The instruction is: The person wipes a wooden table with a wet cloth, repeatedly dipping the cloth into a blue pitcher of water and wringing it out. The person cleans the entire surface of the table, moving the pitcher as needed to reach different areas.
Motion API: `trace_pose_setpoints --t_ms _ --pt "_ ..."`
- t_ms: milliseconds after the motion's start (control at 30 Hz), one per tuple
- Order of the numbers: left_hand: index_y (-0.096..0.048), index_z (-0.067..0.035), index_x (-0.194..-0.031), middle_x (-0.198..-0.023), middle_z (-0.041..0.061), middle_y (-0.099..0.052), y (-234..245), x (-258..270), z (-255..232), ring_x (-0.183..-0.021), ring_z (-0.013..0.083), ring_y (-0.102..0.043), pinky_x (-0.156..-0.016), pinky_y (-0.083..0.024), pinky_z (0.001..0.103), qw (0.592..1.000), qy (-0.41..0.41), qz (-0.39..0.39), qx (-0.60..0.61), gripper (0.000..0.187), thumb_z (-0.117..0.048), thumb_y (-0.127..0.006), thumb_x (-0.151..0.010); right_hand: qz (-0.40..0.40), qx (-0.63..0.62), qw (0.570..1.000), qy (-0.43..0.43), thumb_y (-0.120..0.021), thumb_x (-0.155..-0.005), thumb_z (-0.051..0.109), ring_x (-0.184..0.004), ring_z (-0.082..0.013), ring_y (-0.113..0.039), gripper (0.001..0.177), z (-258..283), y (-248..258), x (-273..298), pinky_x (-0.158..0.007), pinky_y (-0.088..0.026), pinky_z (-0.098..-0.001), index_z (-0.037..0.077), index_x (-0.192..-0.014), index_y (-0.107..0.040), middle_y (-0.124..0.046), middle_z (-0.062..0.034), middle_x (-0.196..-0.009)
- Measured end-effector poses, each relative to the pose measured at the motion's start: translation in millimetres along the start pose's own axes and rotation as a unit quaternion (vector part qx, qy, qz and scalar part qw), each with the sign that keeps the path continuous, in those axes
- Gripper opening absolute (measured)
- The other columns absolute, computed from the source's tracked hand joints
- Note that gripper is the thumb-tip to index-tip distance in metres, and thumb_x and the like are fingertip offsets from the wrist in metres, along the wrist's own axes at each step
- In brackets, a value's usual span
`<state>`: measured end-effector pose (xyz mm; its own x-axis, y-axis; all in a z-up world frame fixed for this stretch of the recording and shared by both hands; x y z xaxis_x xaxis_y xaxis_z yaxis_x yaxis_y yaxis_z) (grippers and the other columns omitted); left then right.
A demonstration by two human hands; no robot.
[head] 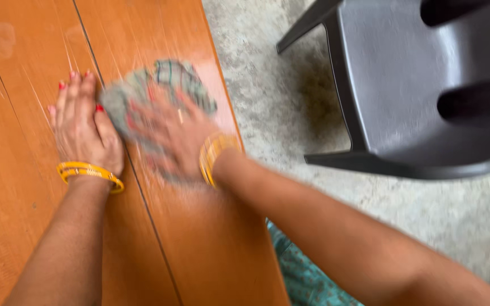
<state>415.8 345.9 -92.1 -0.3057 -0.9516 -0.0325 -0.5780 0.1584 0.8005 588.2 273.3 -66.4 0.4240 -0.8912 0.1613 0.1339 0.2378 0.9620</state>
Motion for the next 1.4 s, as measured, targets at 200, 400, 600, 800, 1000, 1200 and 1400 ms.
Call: trace_pose_setpoints --t_ms 200,400,600,800,1000,1200,1400 --pt "-0.049 -0.010 -0.156 -0.169 0.020 -0.035 -10 -17 -18 -0.154 0.0412 -0.028 -0.123 -0.012 0.062 0.995 -0.010 -0.023 -0.098 0.051 -0.021 -0.043 -0.107 0.063 -0.070 0.941 0.325 -0.047 -0.105 0.051 -0.164 -0.0223 -0.020 0.059 12 -20 119 -0.135 -0.006 -0.0554 0.031 -0.159 -0.041 -0.030 0.0060 -0.172" --pt "-0.048 -0.010 -0.158 -0.170 0.018 -0.036 -15 -22 -13 -0.157 0.0394 -0.030 -0.126 -0.013 0.064 0.991 0.007 -0.027 -0.130 0.053 -0.022 -0.042 -0.106 0.037 -0.092 0.965 0.241 -0.044 -0.102 0.052 -0.160 -0.0283 -0.017 0.064 -93 6 0 -0.128 -0.003 -0.0625 0.029 -0.160 -0.033 -0.025 0.0002 -0.170" --pt "-0.047 -0.007 -0.156 -0.168 0.015 -0.038 -10 -27 -18 -0.155 0.0382 -0.032 -0.126 -0.016 0.064 0.991 0.021 -0.030 -0.132 0.058 -0.020 -0.045 -0.099 -0.023 0.012 0.998 0.063 -0.036 -0.108 0.050 -0.159 -0.0251 -0.010 0.060 -202 42 -151 -0.126 -0.003 -0.0575 0.028 -0.163 -0.027 -0.016 0.0020 -0.172" --pt "-0.037 -0.005 -0.161 -0.170 0.019 -0.033 -7 -27 -21 -0.157 0.0387 -0.031 -0.128 -0.017 0.062 0.992 0.050 -0.039 -0.109 0.064 -0.024 -0.046 -0.101 -0.017 0.035 0.998 0.047 -0.039 -0.103 0.048 -0.155 -0.0273 -0.008 0.064 -170 39 -182 -0.124 -0.004 -0.0549 0.023 -0.161 -0.028 -0.013 -0.0059 -0.169" --pt "-0.025 0.003 -0.160 -0.167 0.028 -0.023 1 -32 -19 -0.156 0.0429 -0.024 -0.125 -0.016 0.063 0.989 0.060 -0.116 -0.068 0.091 -0.049 -0.055 -0.092 0.105 -0.077 0.942 0.309 -0.049 -0.106 0.050 -0.163 -0.0254 -0.020 0.058 -73 40 -71 -0.137 -0.009 -0.0507 0.020 -0.155 -0.049 -0.031 -0.0028 -0.166" --pt "-0.032 -0.006 -0.160 -0.167 0.022 -0.027 -2 -36 -13 -0.155 0.0398 -0.028 -0.126 -0.018 0.061 0.983 0.117 -0.066 -0.129 0.085 -0.048 -0.058 -0.090 -0.020 0.016 0.963 0.269 -0.040 -0.107 0.038 -0.159 -0.0245 -0.013 0.059 -138 32 -204 -0.127 -0.005 -0.0546 0.027 -0.164 -0.026 -0.019 -0.0002 -0.171" --pt "-0.027 -0.004 -0.160 -0.167 0.023 -0.024 -2 -37 -10 -0.154 0.0396 -0.024 -0.124 -0.015 0.060 0.986 0.109 -0.061 -0.112 0.091 -0.050 -0.058 -0.088 -0.005 -0.041 0.998 0.053 -0.038 -0.109 0.044 -0.161 -0.0244 -0.009 0.061 -168 46 -318 -0.130 -0.006 -0.0521 0.021 -0.164 -0.025 -0.013 -0.0018 -0.174"
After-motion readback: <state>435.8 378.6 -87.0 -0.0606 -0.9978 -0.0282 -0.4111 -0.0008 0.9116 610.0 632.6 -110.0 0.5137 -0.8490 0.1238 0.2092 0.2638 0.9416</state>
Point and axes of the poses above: each hand's wrist, its own x-axis away from the middle knuckle, its own y-axis out of the back of the hand, z = x × y, the point moved 2 cm from there along -x, towards the middle knuckle
